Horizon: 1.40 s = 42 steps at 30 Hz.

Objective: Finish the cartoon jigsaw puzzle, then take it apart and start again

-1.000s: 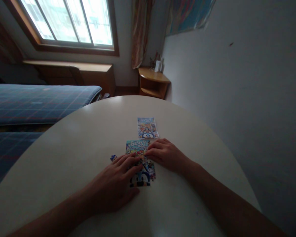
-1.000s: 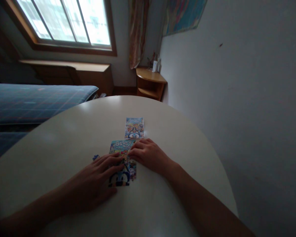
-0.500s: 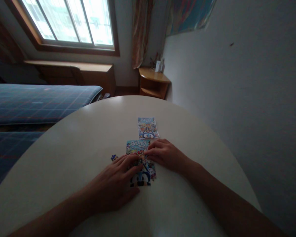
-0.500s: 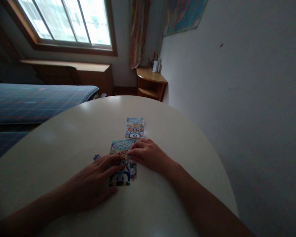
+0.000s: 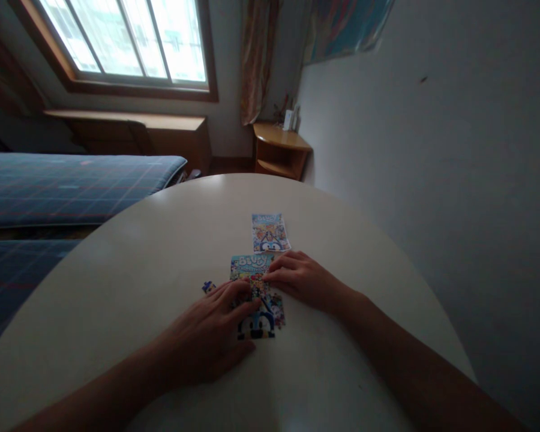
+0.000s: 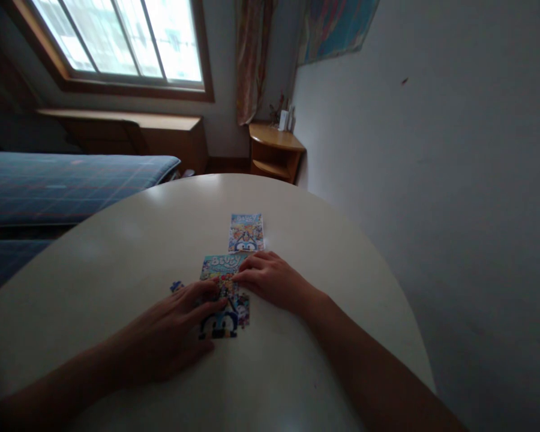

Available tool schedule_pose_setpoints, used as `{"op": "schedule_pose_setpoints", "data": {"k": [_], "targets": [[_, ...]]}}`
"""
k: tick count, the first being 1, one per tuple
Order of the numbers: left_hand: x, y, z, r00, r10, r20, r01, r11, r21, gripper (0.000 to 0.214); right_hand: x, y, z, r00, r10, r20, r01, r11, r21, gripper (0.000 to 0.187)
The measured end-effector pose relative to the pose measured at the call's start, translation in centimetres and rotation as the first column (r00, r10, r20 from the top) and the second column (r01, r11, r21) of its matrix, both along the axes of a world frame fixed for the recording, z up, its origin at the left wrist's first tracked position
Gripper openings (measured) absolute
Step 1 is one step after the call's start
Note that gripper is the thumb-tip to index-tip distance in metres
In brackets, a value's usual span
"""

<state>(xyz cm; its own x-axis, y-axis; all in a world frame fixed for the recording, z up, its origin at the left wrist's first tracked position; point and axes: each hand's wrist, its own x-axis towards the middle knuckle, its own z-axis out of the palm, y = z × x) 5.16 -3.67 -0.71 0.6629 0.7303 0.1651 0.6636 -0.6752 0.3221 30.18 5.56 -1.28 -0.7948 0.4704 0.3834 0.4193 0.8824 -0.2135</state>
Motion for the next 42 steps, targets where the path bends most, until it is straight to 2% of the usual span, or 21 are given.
{"op": "schedule_pose_setpoints", "data": {"k": [14,28,42], "targets": [[-0.16,0.02,0.00,0.999,-0.038,-0.005,0.038,0.999,0.002,0.056,-0.09,-0.04,0.06,1.000,0.024,-0.011,-0.023,0.997,0.075,0.020],[0.05,0.08,0.03,1.000,-0.016,0.022,0.016,1.000,-0.008,0.056,-0.49,-0.77,0.56,0.999,-0.040,0.007,0.041,0.999,-0.030,0.015],[0.08,0.09,0.21,1.000,-0.020,0.023,0.020,1.000,-0.011,0.055,-0.27,-0.87,0.47,0.996,-0.087,0.013,0.088,0.993,-0.079,0.015]]}}
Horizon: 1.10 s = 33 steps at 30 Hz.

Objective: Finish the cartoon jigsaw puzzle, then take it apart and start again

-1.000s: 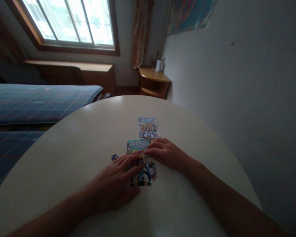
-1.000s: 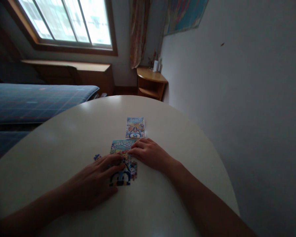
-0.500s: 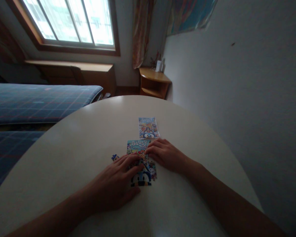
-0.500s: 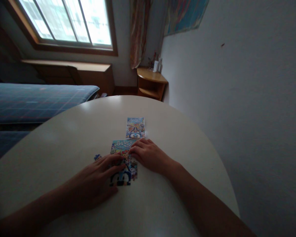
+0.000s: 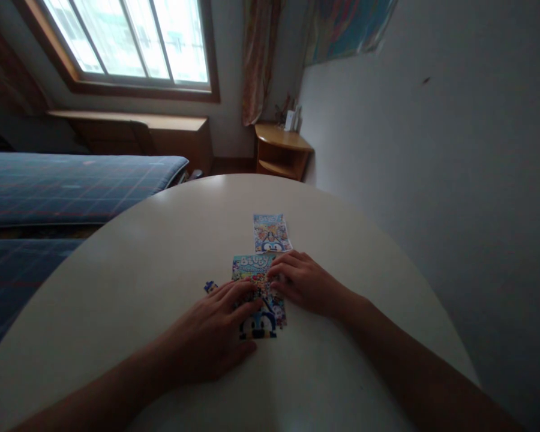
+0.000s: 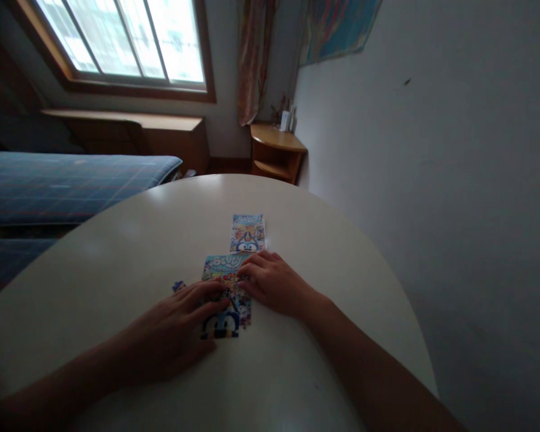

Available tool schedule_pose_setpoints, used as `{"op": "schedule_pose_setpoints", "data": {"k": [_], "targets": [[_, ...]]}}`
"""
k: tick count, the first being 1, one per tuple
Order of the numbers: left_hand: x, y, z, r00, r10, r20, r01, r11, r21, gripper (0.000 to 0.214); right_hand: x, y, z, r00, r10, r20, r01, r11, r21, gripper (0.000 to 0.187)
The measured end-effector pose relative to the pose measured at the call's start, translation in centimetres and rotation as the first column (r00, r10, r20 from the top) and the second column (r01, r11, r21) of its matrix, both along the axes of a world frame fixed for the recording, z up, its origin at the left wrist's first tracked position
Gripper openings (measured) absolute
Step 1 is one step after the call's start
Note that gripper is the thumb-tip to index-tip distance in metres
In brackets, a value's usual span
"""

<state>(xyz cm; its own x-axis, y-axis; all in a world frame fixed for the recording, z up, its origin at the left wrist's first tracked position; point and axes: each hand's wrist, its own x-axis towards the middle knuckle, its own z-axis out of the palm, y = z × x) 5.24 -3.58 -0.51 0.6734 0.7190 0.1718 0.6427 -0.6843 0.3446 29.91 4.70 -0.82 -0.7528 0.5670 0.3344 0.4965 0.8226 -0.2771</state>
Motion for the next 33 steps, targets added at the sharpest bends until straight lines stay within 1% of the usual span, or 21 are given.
{"op": "schedule_pose_setpoints", "data": {"k": [6,11,17,21,33], "targets": [[-0.10,0.02,-0.13,1.000,-0.011,0.007,0.011,1.000,0.002,0.058,0.10,0.08,-0.19,1.000,-0.002,0.010,0.002,1.000,0.017,0.013],[-0.10,0.00,-0.05,1.000,-0.002,0.010,0.002,1.000,-0.002,0.056,-0.04,0.13,-0.32,1.000,0.000,-0.024,0.000,1.000,-0.009,0.010],[-0.03,-0.09,0.21,1.000,0.002,-0.019,-0.002,1.000,-0.016,0.055,0.31,0.27,-0.52,0.999,0.025,-0.022,-0.024,1.000,0.019,0.012],[-0.07,-0.06,0.07,1.000,-0.001,-0.014,0.001,1.000,-0.004,0.056,0.33,0.25,-0.54,0.999,0.017,-0.034,-0.016,0.999,0.028,0.010],[-0.08,0.16,-0.10,0.998,-0.023,-0.050,0.024,1.000,0.013,0.058,0.14,0.23,-0.69,1.000,0.012,-0.016,-0.012,1.000,0.021,0.015]]}}
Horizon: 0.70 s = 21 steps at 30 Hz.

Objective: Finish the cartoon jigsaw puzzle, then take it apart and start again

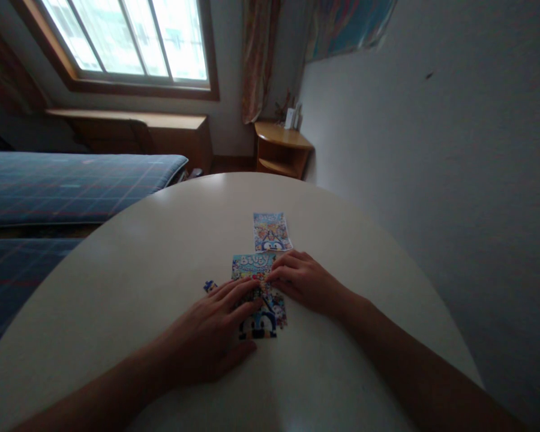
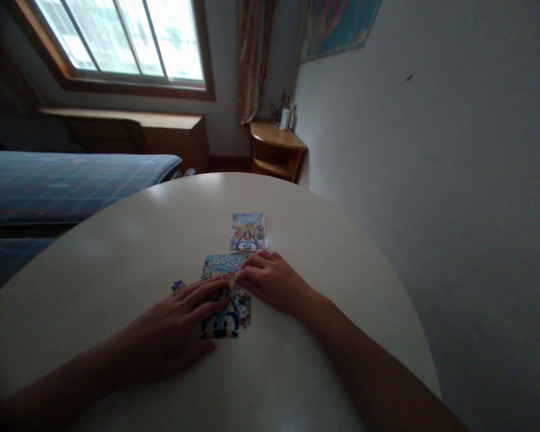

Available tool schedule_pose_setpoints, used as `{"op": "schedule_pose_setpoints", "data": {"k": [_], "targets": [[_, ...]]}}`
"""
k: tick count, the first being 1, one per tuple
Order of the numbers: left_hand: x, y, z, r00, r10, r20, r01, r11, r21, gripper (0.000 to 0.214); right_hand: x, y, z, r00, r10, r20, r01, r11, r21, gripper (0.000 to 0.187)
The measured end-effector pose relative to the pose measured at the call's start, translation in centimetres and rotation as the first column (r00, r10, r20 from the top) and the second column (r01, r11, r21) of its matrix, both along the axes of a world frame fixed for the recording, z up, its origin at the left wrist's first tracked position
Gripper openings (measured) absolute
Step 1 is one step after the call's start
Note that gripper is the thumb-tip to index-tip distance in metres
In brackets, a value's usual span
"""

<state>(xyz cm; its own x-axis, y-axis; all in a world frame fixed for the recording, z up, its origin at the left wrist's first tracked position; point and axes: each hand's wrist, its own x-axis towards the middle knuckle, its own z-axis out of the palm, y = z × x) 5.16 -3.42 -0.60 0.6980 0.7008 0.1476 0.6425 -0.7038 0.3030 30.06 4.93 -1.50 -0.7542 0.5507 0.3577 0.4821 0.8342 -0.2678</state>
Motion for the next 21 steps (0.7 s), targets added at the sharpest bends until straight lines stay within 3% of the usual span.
{"op": "schedule_pose_setpoints", "data": {"k": [5,9,15,21], "targets": [[0.0,0.1,-0.1,1.000,-0.007,-0.015,0.007,1.000,-0.002,0.057,0.0,-0.2,0.3,1.000,-0.024,-0.006,0.024,1.000,0.011,0.014],[0.0,0.1,0.0,1.000,-0.008,-0.029,0.008,1.000,-0.007,0.056,-0.2,-1.0,1.3,0.993,-0.118,-0.022,0.116,0.991,-0.072,0.007],[0.0,0.1,-0.2,1.000,-0.009,0.019,0.009,1.000,-0.008,0.058,-0.8,-3.4,2.8,0.937,-0.346,0.050,0.347,0.898,-0.272,0.009],[0.0,0.0,-0.3,1.000,-0.008,0.003,0.008,1.000,-0.004,0.061,-1.3,-4.5,3.1,0.906,-0.405,0.122,0.420,0.830,-0.368,0.015]]}}
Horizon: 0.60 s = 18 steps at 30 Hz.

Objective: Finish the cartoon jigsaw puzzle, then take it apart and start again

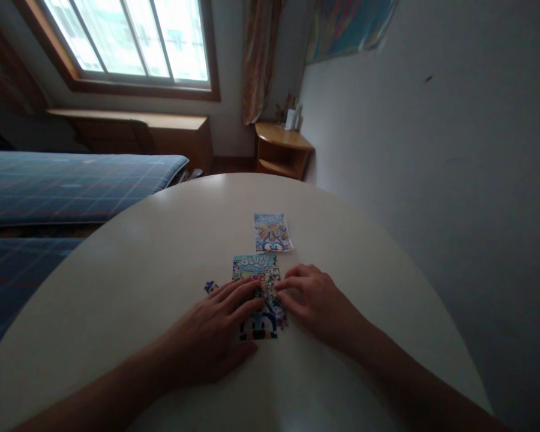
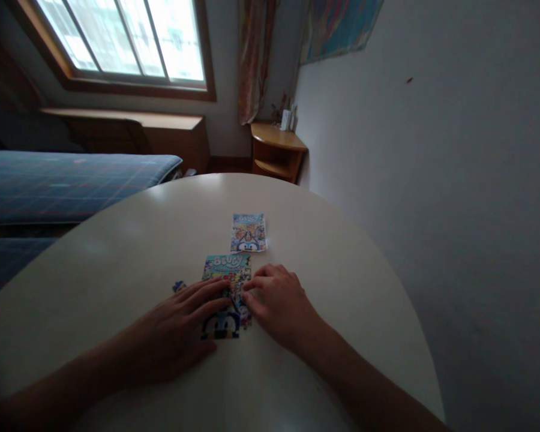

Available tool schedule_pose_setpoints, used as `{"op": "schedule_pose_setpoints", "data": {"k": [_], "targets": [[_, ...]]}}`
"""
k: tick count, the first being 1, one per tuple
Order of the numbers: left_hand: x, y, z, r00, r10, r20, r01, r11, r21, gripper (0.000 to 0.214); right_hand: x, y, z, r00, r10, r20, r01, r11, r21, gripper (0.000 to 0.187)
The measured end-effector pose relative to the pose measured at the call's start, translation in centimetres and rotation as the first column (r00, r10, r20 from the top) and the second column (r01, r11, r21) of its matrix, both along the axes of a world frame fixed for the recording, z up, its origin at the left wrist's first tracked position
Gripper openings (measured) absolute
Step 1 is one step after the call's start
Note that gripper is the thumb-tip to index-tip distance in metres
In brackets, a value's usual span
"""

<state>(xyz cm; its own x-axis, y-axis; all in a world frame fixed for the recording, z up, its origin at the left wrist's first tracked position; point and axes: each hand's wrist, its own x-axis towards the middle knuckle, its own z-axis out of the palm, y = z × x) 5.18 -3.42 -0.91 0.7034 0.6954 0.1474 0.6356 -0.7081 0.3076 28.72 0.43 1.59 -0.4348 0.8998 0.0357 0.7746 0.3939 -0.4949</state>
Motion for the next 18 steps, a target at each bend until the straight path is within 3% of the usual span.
{"op": "schedule_pose_setpoints", "data": {"k": [9,18], "targets": [[0.0,0.1,0.0,1.000,-0.014,0.005,0.014,1.000,-0.014,0.060,-0.4,-0.4,0.0,0.998,-0.045,-0.049,0.040,0.994,-0.100,0.020],[0.0,0.1,0.2,1.000,-0.021,-0.015,0.020,1.000,-0.018,0.059,-1.2,-0.6,0.5,0.985,-0.170,-0.006,0.166,0.966,-0.199,0.018]]}}
